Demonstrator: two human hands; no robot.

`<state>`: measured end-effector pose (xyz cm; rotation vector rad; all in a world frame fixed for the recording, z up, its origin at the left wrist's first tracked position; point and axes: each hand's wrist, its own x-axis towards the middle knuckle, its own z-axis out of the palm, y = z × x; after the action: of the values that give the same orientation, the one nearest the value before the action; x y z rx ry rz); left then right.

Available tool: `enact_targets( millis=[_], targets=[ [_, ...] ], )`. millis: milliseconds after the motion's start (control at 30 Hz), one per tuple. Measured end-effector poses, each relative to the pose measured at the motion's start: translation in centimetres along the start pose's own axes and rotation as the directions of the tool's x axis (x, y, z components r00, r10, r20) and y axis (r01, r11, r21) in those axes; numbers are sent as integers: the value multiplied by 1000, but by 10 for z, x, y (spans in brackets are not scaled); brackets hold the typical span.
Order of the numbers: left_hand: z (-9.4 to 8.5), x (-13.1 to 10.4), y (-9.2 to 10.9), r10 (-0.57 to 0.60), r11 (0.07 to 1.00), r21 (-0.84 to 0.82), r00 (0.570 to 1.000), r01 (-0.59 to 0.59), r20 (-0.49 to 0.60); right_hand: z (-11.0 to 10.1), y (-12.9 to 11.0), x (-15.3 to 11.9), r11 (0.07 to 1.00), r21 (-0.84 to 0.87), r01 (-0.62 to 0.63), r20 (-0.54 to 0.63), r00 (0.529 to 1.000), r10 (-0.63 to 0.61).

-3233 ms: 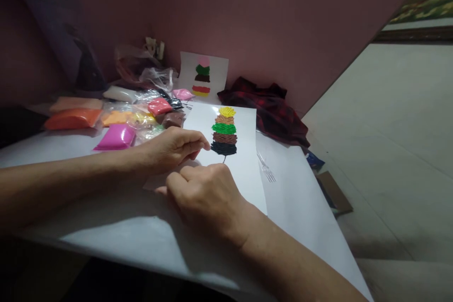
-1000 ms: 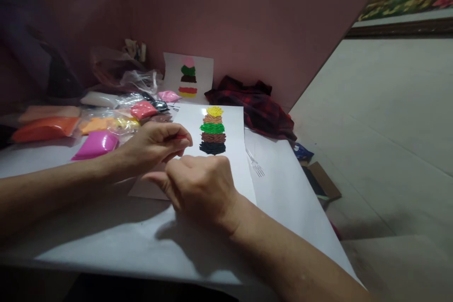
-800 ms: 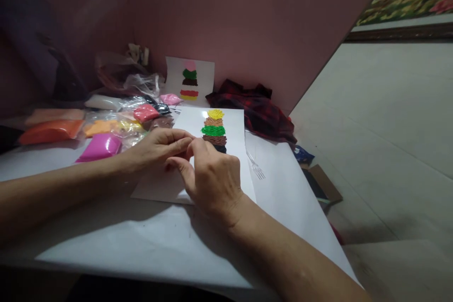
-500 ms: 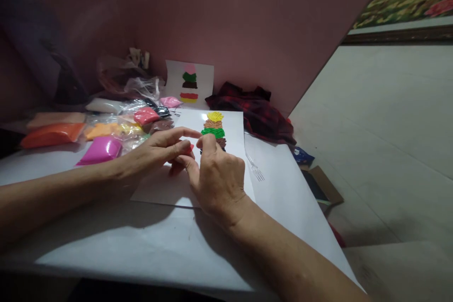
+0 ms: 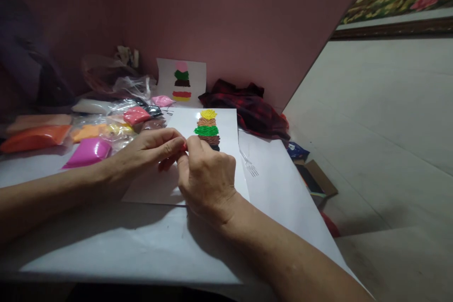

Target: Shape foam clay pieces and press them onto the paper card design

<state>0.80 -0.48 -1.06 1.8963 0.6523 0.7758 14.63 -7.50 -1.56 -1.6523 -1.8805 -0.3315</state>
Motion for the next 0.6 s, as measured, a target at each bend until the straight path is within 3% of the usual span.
enact_targets(
  millis=[167,433,600],
  targets=[
    [-2,1,1,42,989,141,999,-39,-23,2,0,0,999,-30,-40,30,999,41],
    [-3,4,-4,58,985,164,996,-45,-73,5,2,0,997,-57,-48,52,997,51],
    [-4,3,-8,55,985,164,998,-48,-41,5,1,0,998,-53,-16,91,996,21]
  ],
)
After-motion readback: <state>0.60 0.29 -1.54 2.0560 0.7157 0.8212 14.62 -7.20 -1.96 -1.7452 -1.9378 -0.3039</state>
